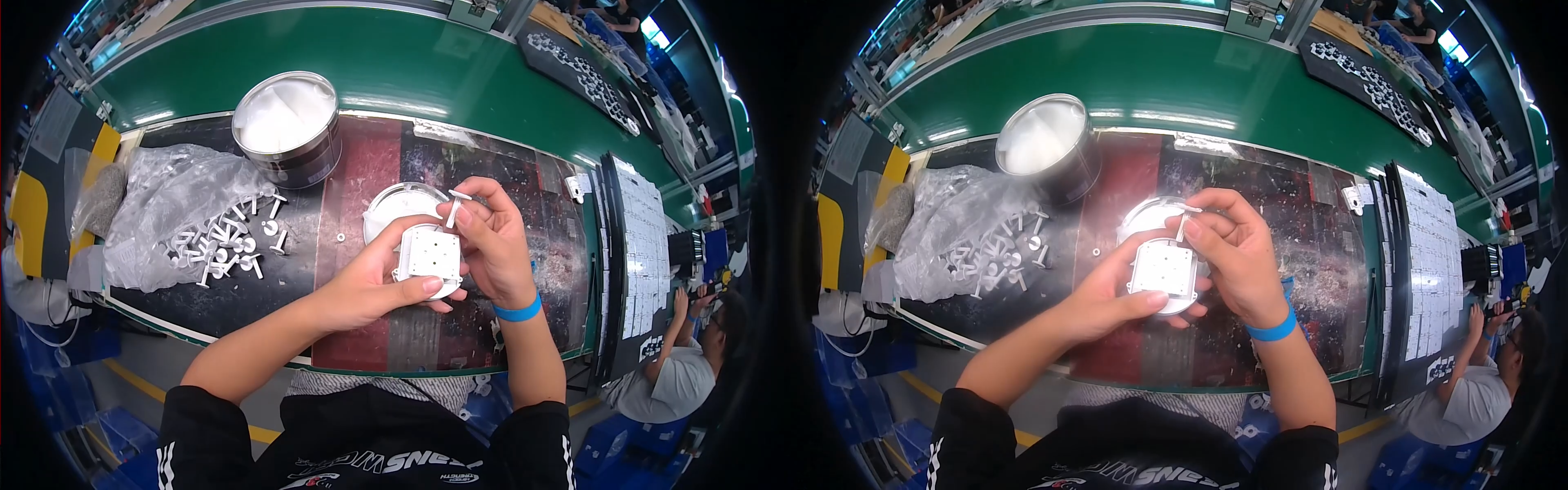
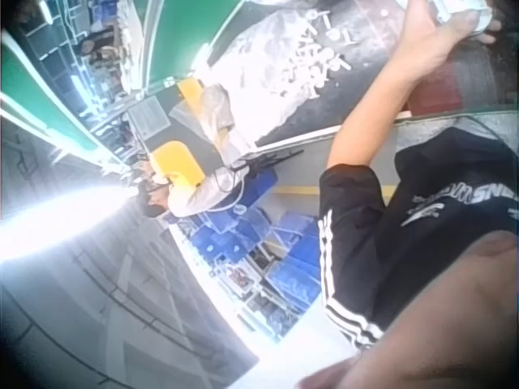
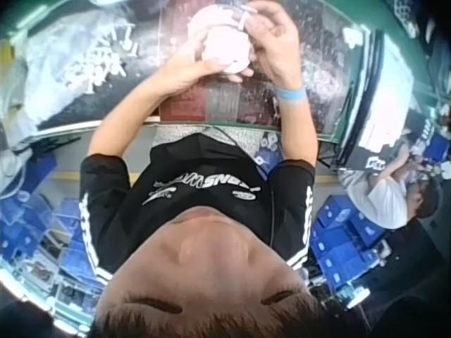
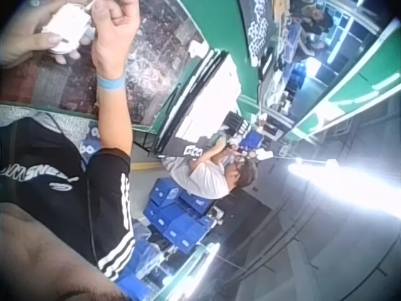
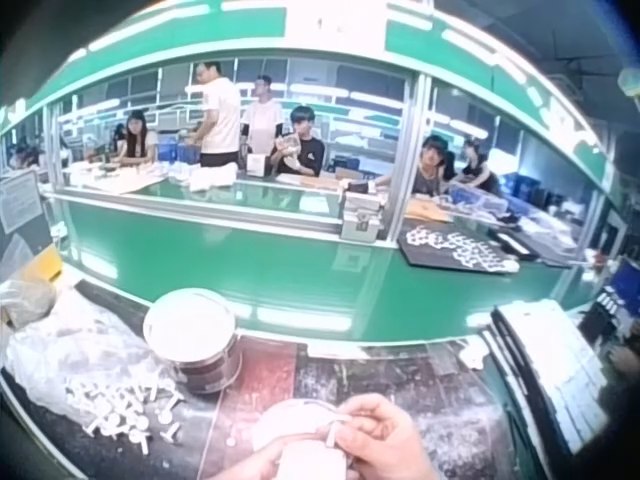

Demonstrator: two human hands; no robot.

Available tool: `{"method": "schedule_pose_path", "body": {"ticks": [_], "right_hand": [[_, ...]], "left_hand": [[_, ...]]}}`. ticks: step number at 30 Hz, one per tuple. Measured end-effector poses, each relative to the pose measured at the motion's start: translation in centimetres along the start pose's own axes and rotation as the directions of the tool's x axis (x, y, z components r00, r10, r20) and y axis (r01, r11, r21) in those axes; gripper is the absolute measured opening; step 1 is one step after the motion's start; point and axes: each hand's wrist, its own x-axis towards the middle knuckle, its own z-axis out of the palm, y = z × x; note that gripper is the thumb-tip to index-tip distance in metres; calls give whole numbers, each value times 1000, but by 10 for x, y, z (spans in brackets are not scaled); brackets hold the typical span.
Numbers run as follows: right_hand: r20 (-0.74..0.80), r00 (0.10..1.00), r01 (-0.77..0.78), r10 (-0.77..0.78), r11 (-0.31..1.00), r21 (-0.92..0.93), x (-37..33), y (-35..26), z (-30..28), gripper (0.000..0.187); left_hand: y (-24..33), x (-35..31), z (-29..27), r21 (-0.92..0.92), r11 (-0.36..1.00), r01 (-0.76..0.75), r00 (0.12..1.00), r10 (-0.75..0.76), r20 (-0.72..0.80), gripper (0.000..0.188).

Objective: Assembling small plastic and electronic parts for lighting fixtures on a factory production line.

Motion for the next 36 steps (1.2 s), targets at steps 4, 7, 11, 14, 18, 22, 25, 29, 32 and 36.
{"method": "schedule_pose_path", "body": {"ticks": [4, 7, 11, 14, 18, 22, 25, 29, 32, 36], "right_hand": [[-22, 1000, -12, 12, 1000, -14, 0, 0, 2, 28], [-40, 999, -22, 20, 999, -37, 0, 1, 2, 27], [-53, 998, -35, 32, 998, -50, 1, 3, 2, 27], [-52, 998, -35, 32, 998, -56, 1, 3, 2, 26], [-50, 999, -15, 10, 995, -94, 0, 3, 3, 24], [102, 973, 229, -207, 918, -324, 0, 4, -7, 19], [198, 948, 304, -249, 890, -339, -1, 1, -10, 19], [218, 941, 324, -259, 875, -359, 1, 5, -13, 21], [256, 939, 310, -229, 886, -345, 5, 6, -20, 22], [172, 964, 256, -204, 890, -377, 2, 6, -5, 20]], "left_hand": [[1, 0, 1, -17, 1000, 13, 1000, -13, -2, 68], [1, 0, 1, 5, 1000, 27, 1000, -27, -9, 70], [-2, 0, 0, 7, 1000, 25, 1000, -25, -8, 70], [-3, 1, 0, 9, 1000, 25, 1000, -25, -13, 70], [-1, 0, -1, -20, 999, 29, 1000, -29, -7, 71], [0, 1, -2, -80, 996, 40, 999, -38, 33, 69], [-1, 1, -2, -72, 997, 28, 999, -25, 42, 69], [-5, 3, -3, -29, 999, 40, 999, -39, 36, 68], [-6, 2, -2, -27, 999, 31, 999, -30, 31, 68], [-2, 1, -5, -41, 999, 17, 999, -15, 41, 68]]}}
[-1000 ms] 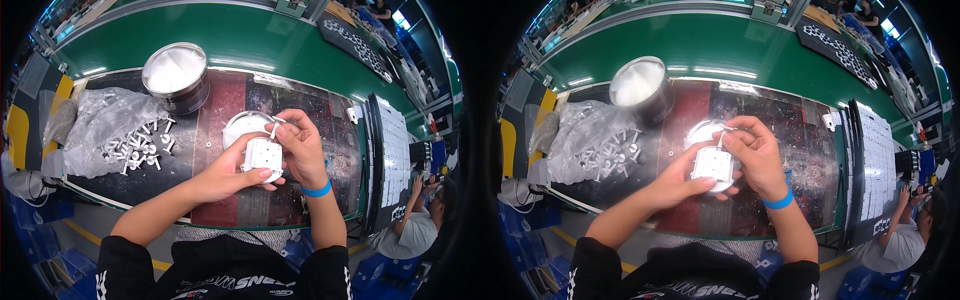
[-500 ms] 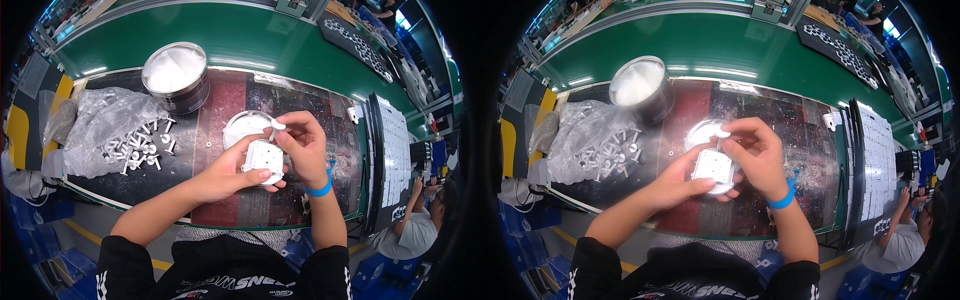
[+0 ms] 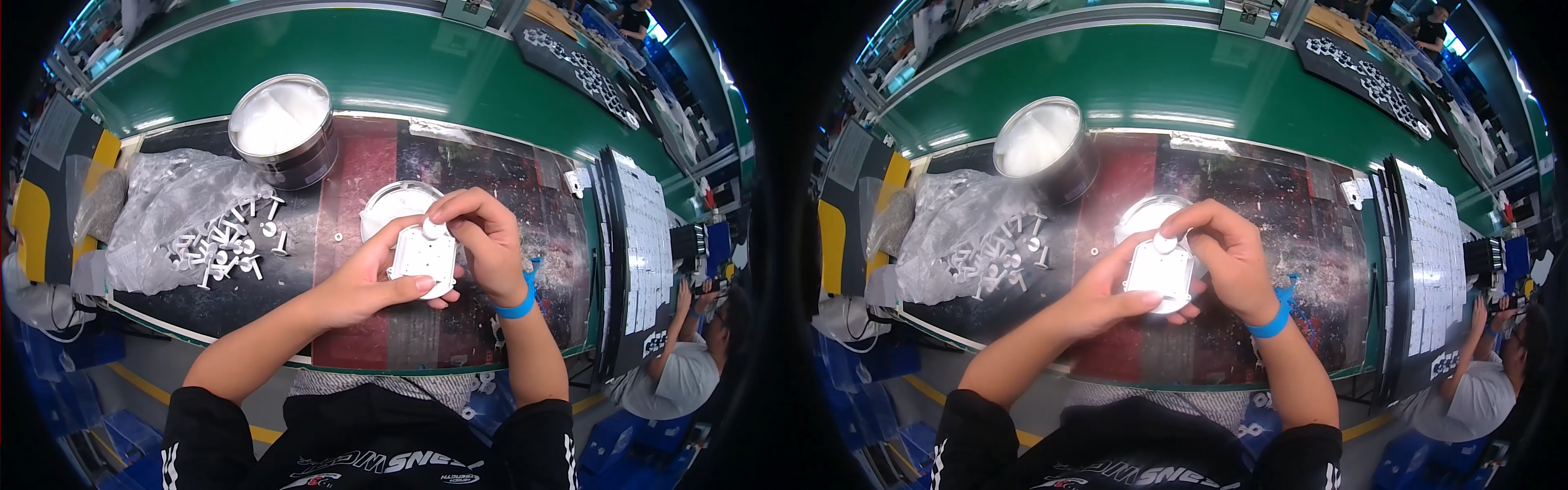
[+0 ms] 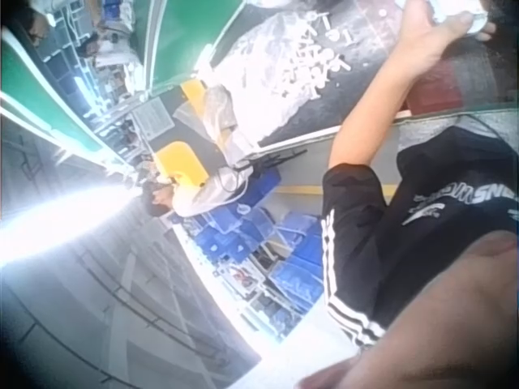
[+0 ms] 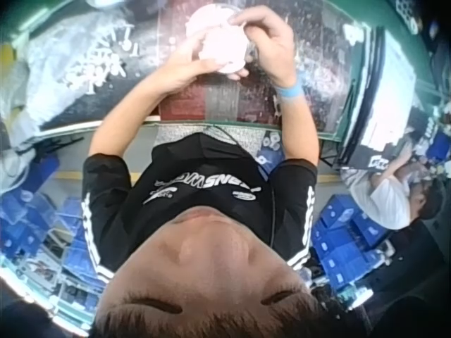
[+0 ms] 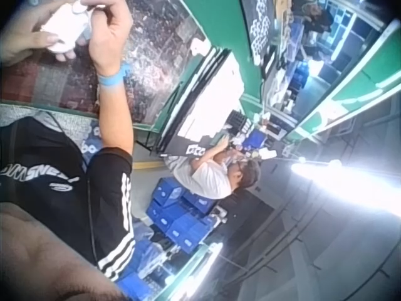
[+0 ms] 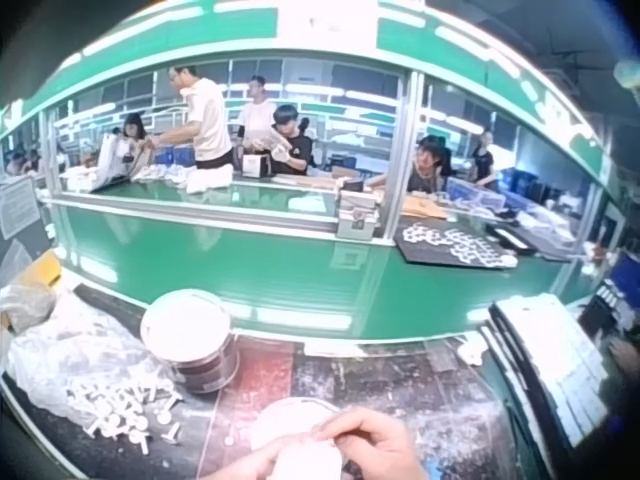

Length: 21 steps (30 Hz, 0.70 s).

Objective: Assembling small plastic and electronic parts for lighting fixtures on a factory production line.

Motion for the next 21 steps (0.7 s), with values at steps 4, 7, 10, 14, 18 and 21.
{"method": "schedule_pose_path", "body": {"ticks": [4, 7, 10, 14, 18, 21], "right_hand": [[17, 997, 71, -70, 995, -70, 4, 7, -8, 26], [41, 999, 27, -26, 999, -23, 3, 8, -10, 25], [57, 998, 24, -23, 1000, -14, 4, 9, -9, 26], [-21, 1000, 11, -11, 999, 30, 2, 8, -3, 27], [-155, 988, 13, 9, 990, 140, 5, 5, -6, 29], [-208, 978, 61, -34, 990, 125, 8, 7, -20, 28]], "left_hand": [[2, 1, 3, 66, 998, -4, 1000, 5, -23, 70], [1, 1, 3, 83, 997, -1, 1000, 3, -27, 69], [1, -1, 3, 101, 995, -14, 1000, 16, -26, 68], [1, 0, -3, 22, 1000, 11, 1000, -11, -25, 61], [9, 0, 3, -18, 1000, 2, 996, -3, -85, 57], [9, 3, -1, 95, 991, -99, 983, 112, -148, 61]]}}
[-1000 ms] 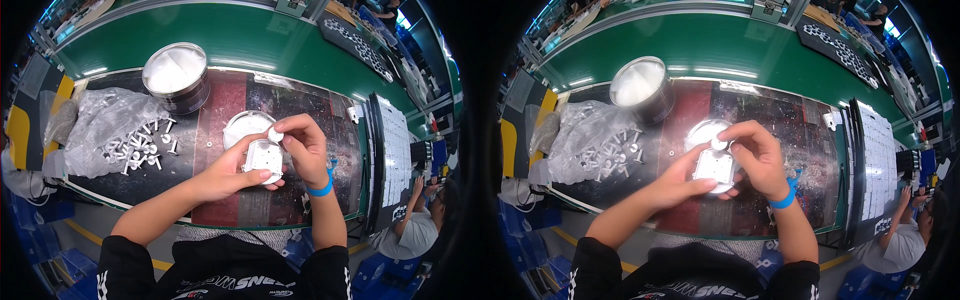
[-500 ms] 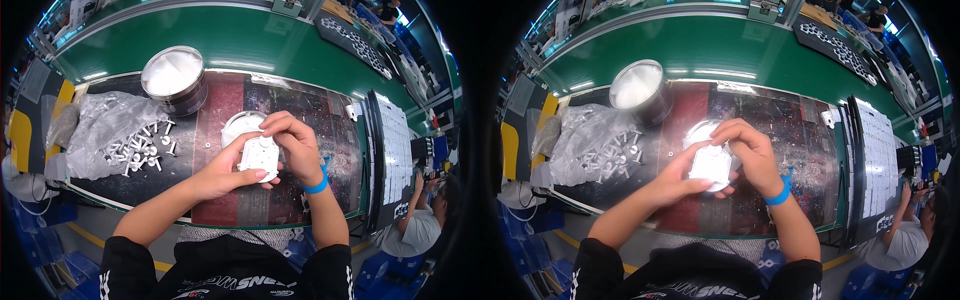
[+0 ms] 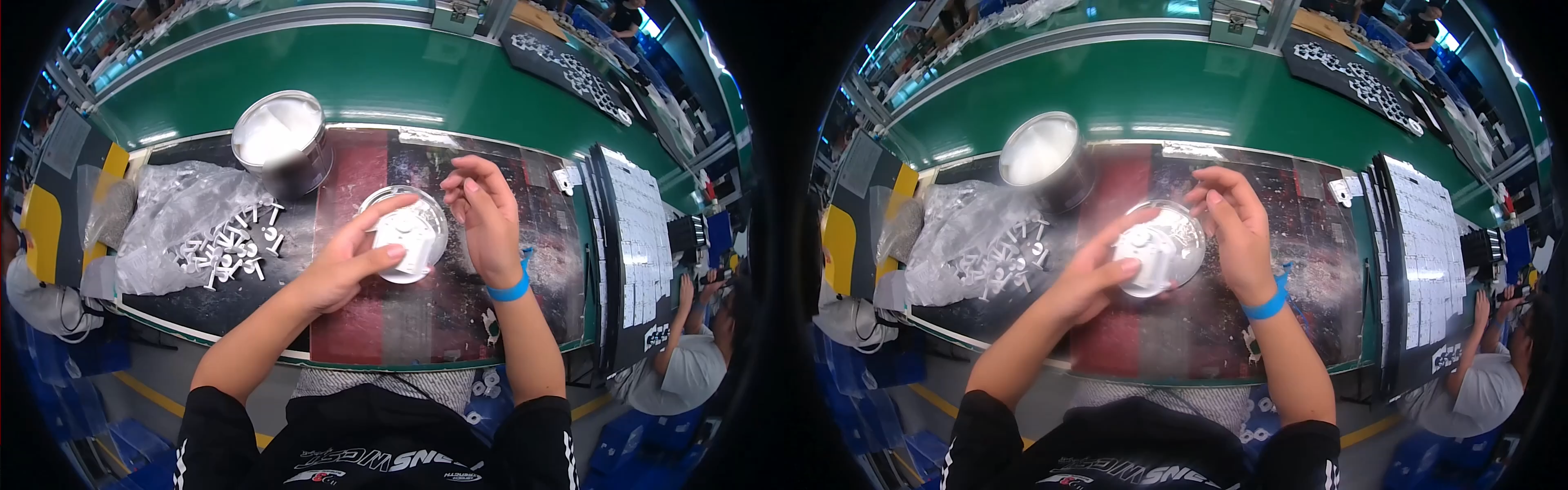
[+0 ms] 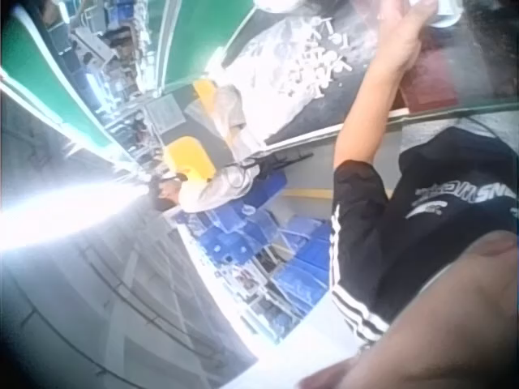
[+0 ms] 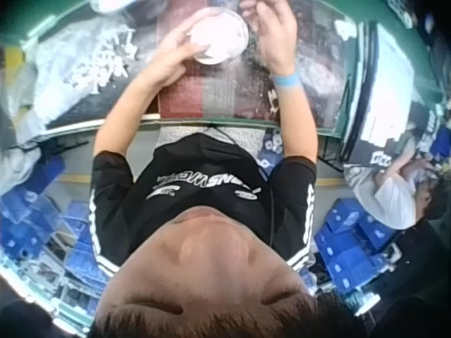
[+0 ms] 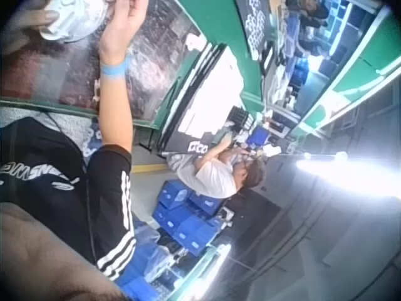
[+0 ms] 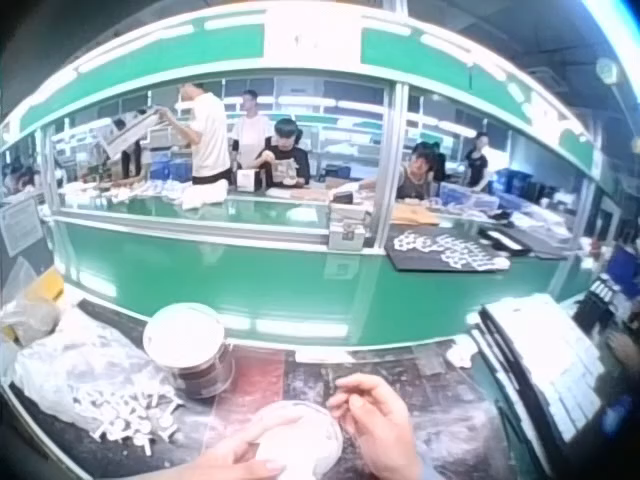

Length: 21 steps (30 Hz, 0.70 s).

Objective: Assembling small plastic and electronic parts for lighting fixtures on a factory production line.

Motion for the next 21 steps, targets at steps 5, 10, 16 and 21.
{"method": "schedule_pose_path", "body": {"ticks": [5, 10, 16, 21], "right_hand": [[-228, 973, 34, -35, 999, -5, 11, 8, -28, 22], [-426, 902, 77, -64, 997, 15, 20, 11, -54, 17], [-455, 881, 119, -133, 991, -59, 26, 29, -68, 15], [-415, 901, 124, -129, 991, -39, 27, 35, -55, 15]], "left_hand": [[11, 19, -4, 45, 999, 28, 965, -15, -263, 51], [25, 115, -10, 235, 972, 18, 928, 71, -367, 49], [7, 244, -58, 442, 896, 43, 900, 158, -406, 50], [6, 286, -114, 770, 627, 117, 831, 363, -422, 49]]}}
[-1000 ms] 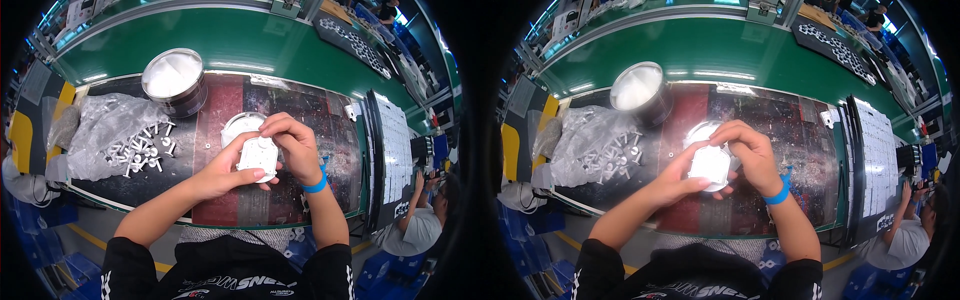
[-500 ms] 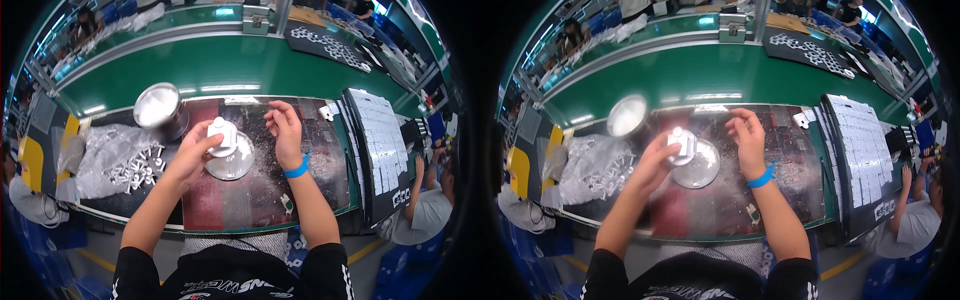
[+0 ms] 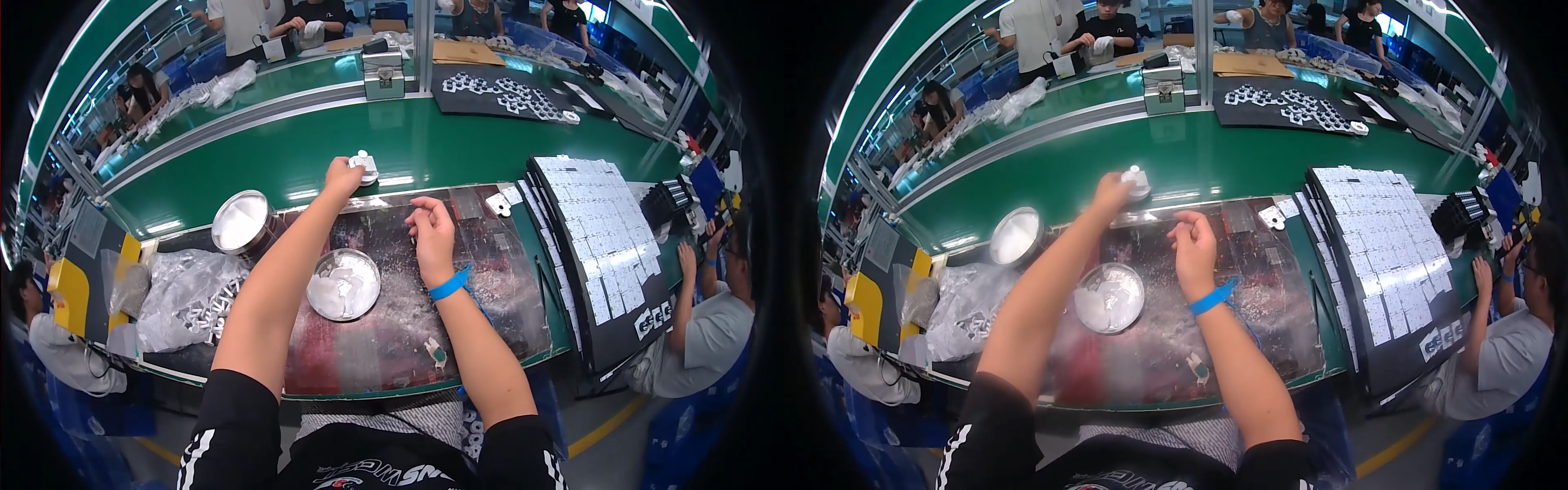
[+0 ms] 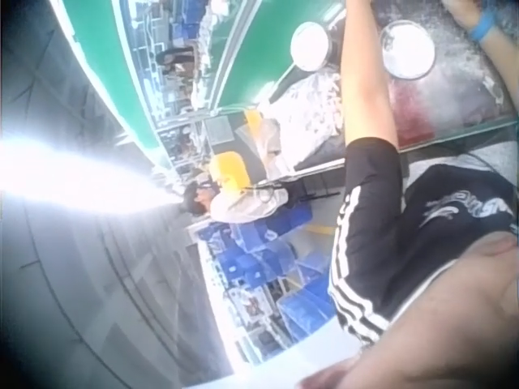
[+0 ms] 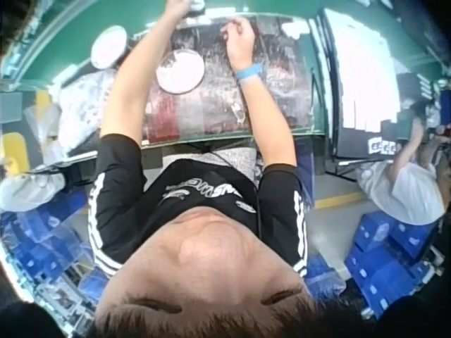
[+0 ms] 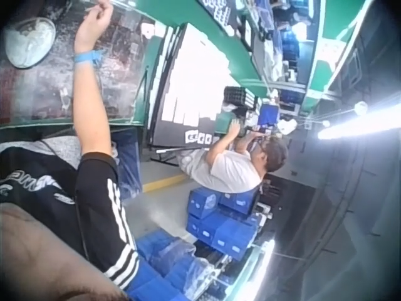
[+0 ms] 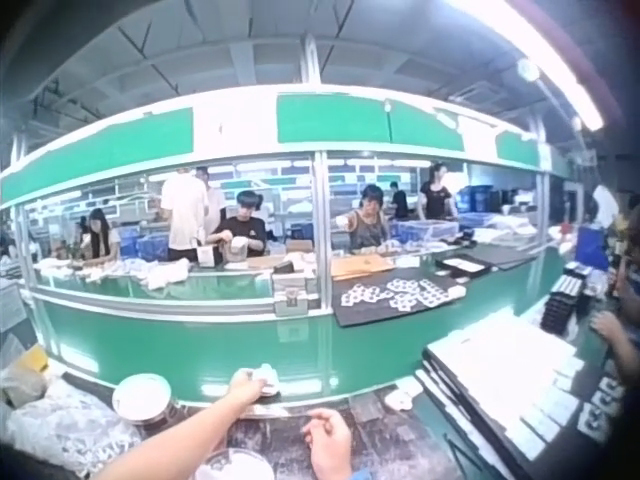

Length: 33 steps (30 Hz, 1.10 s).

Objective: Assembling small plastic and electronic parts for lighting fixtures on a factory production line.

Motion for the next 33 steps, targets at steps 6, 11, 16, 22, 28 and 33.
{"method": "schedule_pose_path", "body": {"ticks": [6, 11, 16, 22, 28, 33], "right_hand": [[-9, 1000, 16, -17, 999, -46, 0, 1, -6, 16], [-5, 1000, 21, -21, 999, -37, 3, -1, -10, 15], [48, 999, 6, -3, 997, -74, -2, 1, -2, 15], [86, 996, 4, 6, 993, -115, -5, 9, -4, 14], [130, 992, 27, -4, 983, -180, -4, 16, -7, 14], [135, 991, 30, -2, 979, -202, -5, 9, -5, 15]], "left_hand": [[36, -31, 1, 599, 799, -43, 982, 144, -122, 54], [61, -146, -27, 463, 653, -599, 755, 653, 56, 40], [68, -286, -104, 515, 531, -673, 692, 697, 186, 25], [4, -409, -179, 735, 591, -333, 807, 582, -102, 22], [-60, -476, -205, 737, 671, -81, 863, 417, -285, 34], [-114, -470, -192, 786, 604, -135, 695, 623, -359, 42]]}}
